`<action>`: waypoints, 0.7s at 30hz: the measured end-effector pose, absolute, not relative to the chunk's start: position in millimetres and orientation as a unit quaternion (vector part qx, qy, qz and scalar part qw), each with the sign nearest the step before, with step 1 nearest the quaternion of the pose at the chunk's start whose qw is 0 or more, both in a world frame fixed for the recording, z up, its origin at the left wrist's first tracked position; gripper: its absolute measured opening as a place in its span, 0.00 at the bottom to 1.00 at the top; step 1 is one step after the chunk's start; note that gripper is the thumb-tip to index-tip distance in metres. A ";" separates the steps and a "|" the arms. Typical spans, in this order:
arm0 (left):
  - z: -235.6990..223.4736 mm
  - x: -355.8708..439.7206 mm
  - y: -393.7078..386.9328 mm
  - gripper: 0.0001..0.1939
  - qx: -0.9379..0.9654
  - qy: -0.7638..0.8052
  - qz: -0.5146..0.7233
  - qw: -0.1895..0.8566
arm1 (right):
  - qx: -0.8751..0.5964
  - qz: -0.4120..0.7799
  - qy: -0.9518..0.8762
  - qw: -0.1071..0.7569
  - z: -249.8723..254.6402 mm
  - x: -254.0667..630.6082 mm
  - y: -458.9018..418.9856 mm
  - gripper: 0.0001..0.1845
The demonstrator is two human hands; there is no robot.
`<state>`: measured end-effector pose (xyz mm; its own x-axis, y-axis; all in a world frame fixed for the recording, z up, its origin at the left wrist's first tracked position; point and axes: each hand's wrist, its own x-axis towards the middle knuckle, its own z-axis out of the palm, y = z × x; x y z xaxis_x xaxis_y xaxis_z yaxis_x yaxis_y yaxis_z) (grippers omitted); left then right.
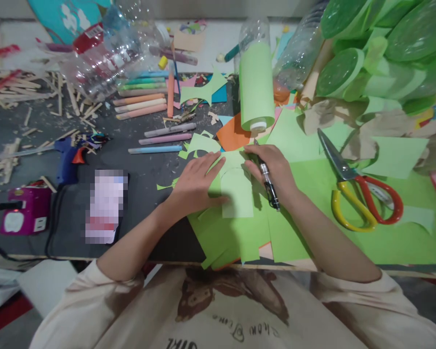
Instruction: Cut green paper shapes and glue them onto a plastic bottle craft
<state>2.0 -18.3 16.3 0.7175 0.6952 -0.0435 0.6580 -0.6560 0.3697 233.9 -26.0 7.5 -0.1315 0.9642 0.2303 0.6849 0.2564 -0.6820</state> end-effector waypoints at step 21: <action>26.7 2.3 -24.2 0.35 0.746 0.439 0.217 0.452 | -0.582 0.394 -0.524 0.482 -0.6 231.1 -37.8 0.27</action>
<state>2.3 -24.2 26.7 0.5211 0.8503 -0.0739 0.4583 -0.2057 0.8647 231.1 -37.8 -0.6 0.1408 0.9889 0.0473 0.2304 0.0137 -0.9730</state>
